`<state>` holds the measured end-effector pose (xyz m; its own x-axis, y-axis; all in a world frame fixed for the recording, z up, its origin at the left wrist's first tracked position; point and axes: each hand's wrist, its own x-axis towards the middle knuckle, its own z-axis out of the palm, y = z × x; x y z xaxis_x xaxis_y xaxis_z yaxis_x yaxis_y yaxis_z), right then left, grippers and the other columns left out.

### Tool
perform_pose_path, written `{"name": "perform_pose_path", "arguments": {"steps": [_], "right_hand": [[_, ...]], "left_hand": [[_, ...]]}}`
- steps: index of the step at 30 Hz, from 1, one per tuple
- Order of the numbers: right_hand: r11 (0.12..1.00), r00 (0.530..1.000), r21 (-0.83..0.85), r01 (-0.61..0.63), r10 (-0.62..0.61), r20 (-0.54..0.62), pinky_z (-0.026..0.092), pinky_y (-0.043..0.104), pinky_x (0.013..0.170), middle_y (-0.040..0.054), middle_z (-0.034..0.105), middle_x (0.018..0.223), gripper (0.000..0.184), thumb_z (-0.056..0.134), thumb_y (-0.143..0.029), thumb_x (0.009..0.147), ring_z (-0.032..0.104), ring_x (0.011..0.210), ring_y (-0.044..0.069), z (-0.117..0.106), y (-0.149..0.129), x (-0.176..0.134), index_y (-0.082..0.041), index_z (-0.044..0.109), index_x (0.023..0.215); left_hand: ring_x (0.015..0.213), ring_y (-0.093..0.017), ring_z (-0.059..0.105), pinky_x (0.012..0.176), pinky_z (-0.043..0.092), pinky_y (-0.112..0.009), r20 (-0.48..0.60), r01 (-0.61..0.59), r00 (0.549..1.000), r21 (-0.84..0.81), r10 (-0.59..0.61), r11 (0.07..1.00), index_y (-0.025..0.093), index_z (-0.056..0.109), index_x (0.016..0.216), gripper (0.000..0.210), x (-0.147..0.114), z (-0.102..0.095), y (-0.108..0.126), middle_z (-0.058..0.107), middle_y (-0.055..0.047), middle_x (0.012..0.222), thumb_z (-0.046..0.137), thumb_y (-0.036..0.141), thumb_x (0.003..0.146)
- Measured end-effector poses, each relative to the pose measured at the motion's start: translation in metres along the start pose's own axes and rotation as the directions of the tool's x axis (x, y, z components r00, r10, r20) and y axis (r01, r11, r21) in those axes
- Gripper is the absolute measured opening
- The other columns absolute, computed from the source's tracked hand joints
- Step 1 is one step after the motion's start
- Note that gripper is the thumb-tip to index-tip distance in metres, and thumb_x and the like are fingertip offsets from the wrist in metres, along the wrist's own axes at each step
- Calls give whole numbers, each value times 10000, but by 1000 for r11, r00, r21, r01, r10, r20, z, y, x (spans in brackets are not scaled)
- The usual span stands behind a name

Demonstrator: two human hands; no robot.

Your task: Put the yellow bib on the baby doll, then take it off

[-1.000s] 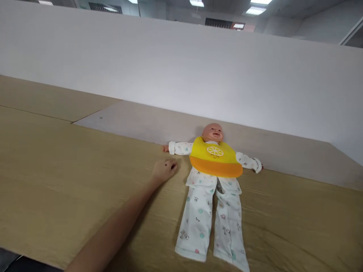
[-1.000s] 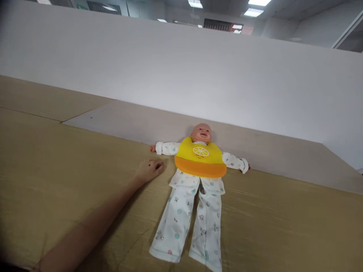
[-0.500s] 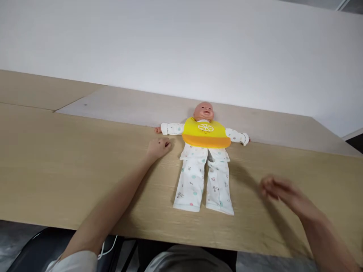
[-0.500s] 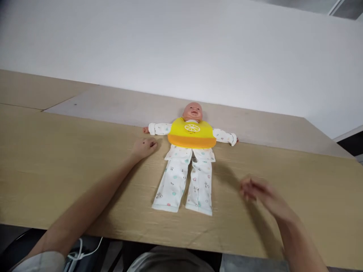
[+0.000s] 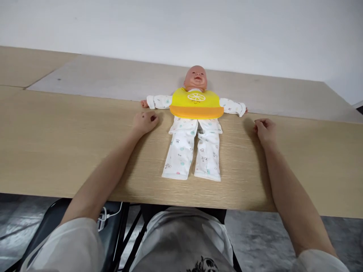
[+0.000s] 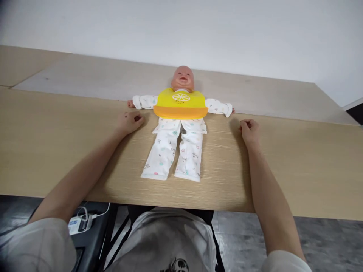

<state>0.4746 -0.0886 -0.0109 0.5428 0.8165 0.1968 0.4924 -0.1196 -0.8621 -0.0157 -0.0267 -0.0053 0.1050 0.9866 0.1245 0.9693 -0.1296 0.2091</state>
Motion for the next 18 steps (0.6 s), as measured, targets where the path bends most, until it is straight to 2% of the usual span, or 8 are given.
{"name": "perform_pose_path", "arguments": {"steps": [7,14,16,18], "right_hand": [[979,989,-152,134,-122,81,417,281,613,27,598,645,68,537,-205,764,530,592,141,4,-8,-12,-180,599,755],[954,983,-246,171,-149,108,412,281,654,36,606,697,61,550,-173,743,531,645,140,10,-8,-17,-172,611,742],[955,987,-259,142,-116,114,400,281,638,39,601,704,55,552,-182,741,512,628,131,7,-19,-21,-172,604,730],[960,987,-264,93,-54,153,372,278,588,37,576,670,68,560,-217,747,475,584,121,-9,-44,-31,-178,589,698]], "left_hand": [[871,-237,574,766,385,-313,-9,9,1000,36,-9,999,180,602,843,290,-2,0,1,661,-76,870,410,398,836],[868,-230,577,757,379,-309,17,5,1000,36,-6,999,181,594,851,283,-3,-2,2,660,-74,879,413,398,841],[864,-228,580,753,379,-309,20,3,1000,29,-3,1000,174,594,857,283,-4,-3,3,660,-75,884,415,392,845],[867,-223,577,758,378,-310,11,7,1000,24,-7,1000,159,595,867,289,-5,-3,4,660,-78,887,420,389,849]]}}
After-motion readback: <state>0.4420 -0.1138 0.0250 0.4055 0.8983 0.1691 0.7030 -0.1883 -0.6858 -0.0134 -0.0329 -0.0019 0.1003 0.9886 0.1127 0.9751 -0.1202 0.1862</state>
